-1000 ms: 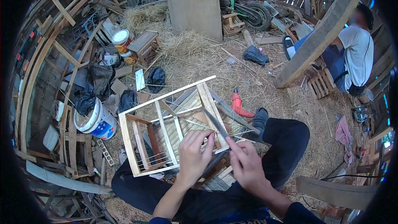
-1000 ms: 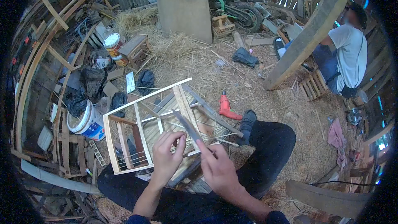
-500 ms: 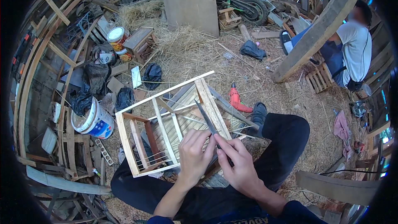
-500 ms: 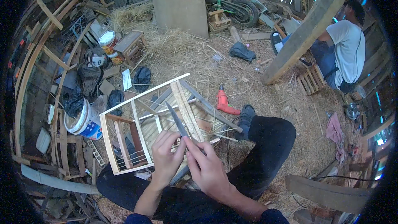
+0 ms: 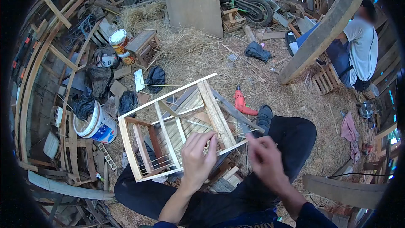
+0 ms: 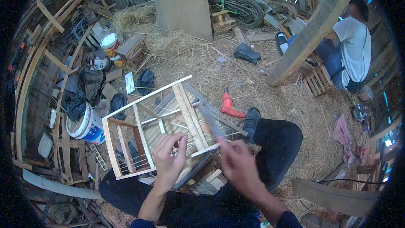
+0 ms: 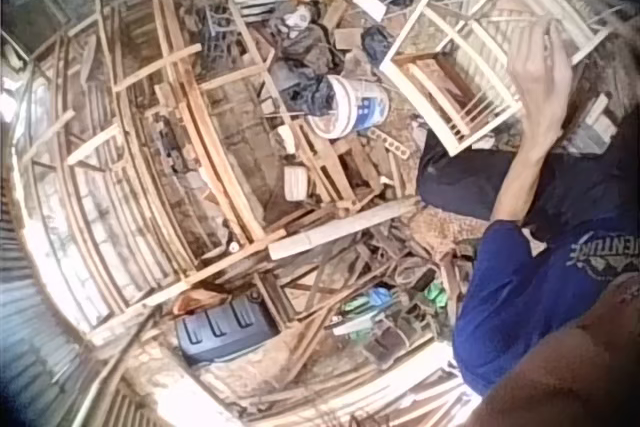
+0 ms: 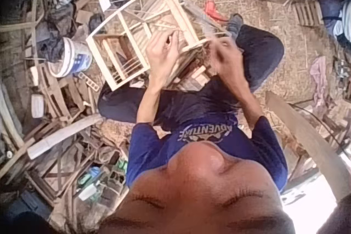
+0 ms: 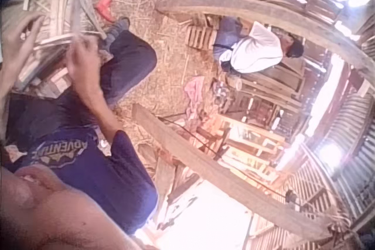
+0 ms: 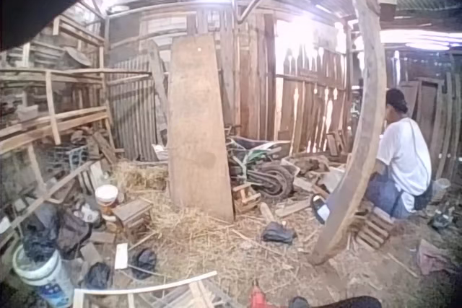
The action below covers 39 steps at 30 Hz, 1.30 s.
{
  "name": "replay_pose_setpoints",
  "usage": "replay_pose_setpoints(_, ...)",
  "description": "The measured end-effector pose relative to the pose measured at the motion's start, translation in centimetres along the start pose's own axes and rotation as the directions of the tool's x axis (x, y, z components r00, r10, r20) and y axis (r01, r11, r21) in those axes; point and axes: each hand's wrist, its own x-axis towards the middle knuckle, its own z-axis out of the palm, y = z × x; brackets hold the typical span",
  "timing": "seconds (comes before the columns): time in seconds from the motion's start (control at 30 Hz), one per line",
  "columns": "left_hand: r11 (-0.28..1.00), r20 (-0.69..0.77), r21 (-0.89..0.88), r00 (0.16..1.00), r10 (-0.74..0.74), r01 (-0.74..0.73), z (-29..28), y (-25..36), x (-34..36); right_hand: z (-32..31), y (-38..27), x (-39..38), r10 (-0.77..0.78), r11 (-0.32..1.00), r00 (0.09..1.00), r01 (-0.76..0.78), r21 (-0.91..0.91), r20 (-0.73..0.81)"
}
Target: The person is assembling a wooden bird cage frame by hand, using a knife to shave and trim thin wooden strips. They fit the strips into the frame slots and handle a long wooden rod while working on the floor.
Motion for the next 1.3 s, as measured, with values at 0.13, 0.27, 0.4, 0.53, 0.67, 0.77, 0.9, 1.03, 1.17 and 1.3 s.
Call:
replay_pose_setpoints(0.13, 0.999, 0.027, -0.033, 0.999, -0.018, 0.019, 0.2, 0.5, 0.3, -2.2, 0.5, -1.0, 0.015, 1.0, 0.987, -0.013, 0.015, -0.162)
replay_pose_setpoints(0.27, 0.998, -0.014, -0.029, 0.999, -0.05, 0.05, 0.2, 0.2, 0.2, 1.1, -1.3, 0.2, -0.084, 0.983, 0.99, 0.1, 0.152, -0.109)
replay_pose_setpoints(0.4, 1.0, 0.01, -0.001, 1.0, -0.017, 0.017, 0.3, 0.4, 0.2, 2.8, -3.6, 1.0, -0.077, 0.978, 0.997, 0.075, 0.193, 0.006)
replay_pose_setpoints(0.53, 1.0, 0.007, 0.015, 1.0, -0.025, 0.025, 0.4, 0.1, 0.0, 4.1, -3.4, 1.2, -0.117, 0.958, 0.993, 0.12, 0.259, -0.025)
replay_pose_setpoints(0.67, 0.999, 0.017, 0.034, 1.0, 0.0, -0.001, 0.3, 0.0, 0.0, 3.4, -2.4, 0.5, -0.135, 0.973, 0.991, 0.131, 0.188, 0.008)
replay_pose_setpoints(0.77, 0.998, 0.031, 0.058, 1.0, -0.004, 0.003, 0.2, 0.0, 0.1, 2.3, -1.8, 0.1, -0.125, 0.986, 0.989, 0.115, 0.118, 0.083)
replay_pose_setpoints(0.9, 0.999, 0.037, 0.041, 0.999, 0.003, -0.004, 0.2, 0.1, 0.0, 1.4, -1.0, -0.3, -0.169, 0.985, 0.98, 0.164, 0.058, 0.102)
replay_pose_setpoints(1.03, 1.0, 0.058, 0.027, 0.998, 0.004, -0.005, 0.3, 0.2, 0.1, 0.6, -0.8, -0.3, -0.18, 0.983, 0.978, 0.176, 0.049, 0.102)
replay_pose_setpoints(1.17, 0.998, -0.025, -0.031, 0.998, -0.051, 0.051, 0.2, 0.1, 0.3, -1.4, 1.8, 0.4, -0.043, 0.997, 0.998, 0.039, -0.06, -0.056)
replay_pose_setpoints(1.3, 0.997, 0.005, -0.035, 0.998, -0.062, 0.062, 0.0, 0.6, 0.3, -1.9, 0.1, 0.4, -0.06, 0.995, 0.991, 0.069, 0.07, -0.121)
